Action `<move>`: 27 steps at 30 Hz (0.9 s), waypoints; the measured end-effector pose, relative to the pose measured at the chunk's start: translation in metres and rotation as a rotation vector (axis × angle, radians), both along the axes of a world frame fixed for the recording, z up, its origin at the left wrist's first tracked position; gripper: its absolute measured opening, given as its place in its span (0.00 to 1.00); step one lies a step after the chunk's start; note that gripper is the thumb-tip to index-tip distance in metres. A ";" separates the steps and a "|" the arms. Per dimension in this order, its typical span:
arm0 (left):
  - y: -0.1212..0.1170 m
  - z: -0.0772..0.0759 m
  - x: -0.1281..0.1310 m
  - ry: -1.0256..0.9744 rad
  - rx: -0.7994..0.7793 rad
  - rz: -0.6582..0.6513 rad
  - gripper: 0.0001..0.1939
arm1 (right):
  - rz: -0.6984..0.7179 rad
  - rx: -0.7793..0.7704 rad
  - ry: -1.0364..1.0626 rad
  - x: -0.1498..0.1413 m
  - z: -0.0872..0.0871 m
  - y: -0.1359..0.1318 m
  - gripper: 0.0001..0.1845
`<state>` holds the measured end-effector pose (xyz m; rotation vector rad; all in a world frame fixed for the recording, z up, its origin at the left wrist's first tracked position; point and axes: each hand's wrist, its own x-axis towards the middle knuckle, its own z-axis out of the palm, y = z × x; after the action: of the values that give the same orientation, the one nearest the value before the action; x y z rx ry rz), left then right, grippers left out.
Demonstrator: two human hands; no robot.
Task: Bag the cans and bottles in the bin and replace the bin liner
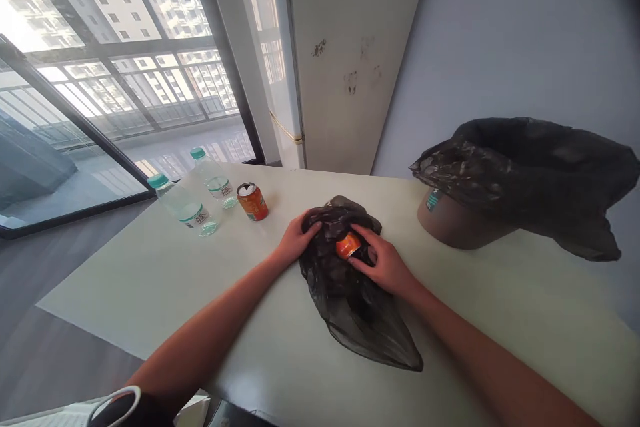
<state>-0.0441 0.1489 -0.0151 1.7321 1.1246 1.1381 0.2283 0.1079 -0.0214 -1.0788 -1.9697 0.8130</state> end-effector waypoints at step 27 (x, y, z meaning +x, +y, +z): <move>-0.018 0.008 0.002 0.163 0.225 -0.011 0.14 | 0.060 -0.325 0.323 0.002 0.008 0.000 0.36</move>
<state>-0.0417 0.1309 -0.0075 2.0324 1.1159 1.1701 0.2305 0.1081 -0.0137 -0.9975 -1.6394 1.2876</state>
